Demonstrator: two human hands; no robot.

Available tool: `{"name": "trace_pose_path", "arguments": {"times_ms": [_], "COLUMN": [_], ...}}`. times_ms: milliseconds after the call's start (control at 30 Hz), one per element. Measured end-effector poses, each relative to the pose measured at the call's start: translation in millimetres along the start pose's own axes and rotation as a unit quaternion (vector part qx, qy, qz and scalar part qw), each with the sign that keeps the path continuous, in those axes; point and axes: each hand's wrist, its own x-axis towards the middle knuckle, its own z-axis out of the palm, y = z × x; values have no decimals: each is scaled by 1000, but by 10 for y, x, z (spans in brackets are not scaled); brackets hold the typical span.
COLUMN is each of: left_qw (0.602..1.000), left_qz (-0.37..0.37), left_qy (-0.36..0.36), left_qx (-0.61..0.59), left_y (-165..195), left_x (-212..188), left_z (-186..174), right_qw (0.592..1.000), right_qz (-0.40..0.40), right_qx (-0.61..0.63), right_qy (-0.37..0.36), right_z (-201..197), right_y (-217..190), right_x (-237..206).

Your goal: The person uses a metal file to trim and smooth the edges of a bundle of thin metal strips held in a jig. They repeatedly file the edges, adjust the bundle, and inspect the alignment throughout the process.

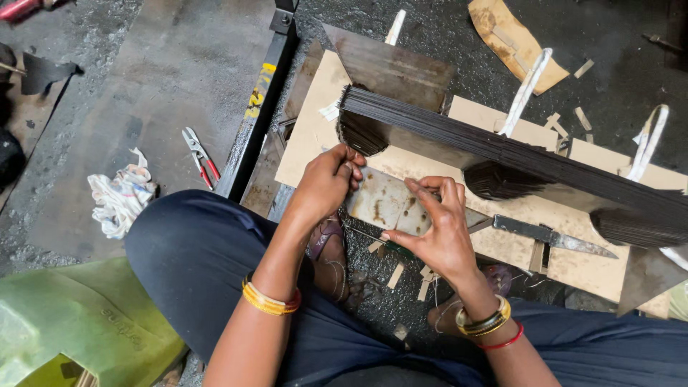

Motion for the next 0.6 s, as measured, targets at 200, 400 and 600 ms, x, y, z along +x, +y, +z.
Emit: {"name": "trace_pose_path", "arguments": {"times_ms": [200, 400, 600], "left_qw": [1000, 1000, 996], "left_qz": [-1, 1, 34], "left_qy": [0, 9, 28], "left_qx": [9, 13, 79], "left_y": [-4, -30, 140], "left_x": [-12, 4, -48], "left_z": [17, 16, -32], "right_qw": [998, 996, 990], "right_qz": [-59, -61, -90], "right_qx": [-18, -29, 4], "right_qy": [21, 60, 112], "right_z": [36, -30, -193], "right_y": [55, 87, 8], "right_x": [-20, 19, 10]}}
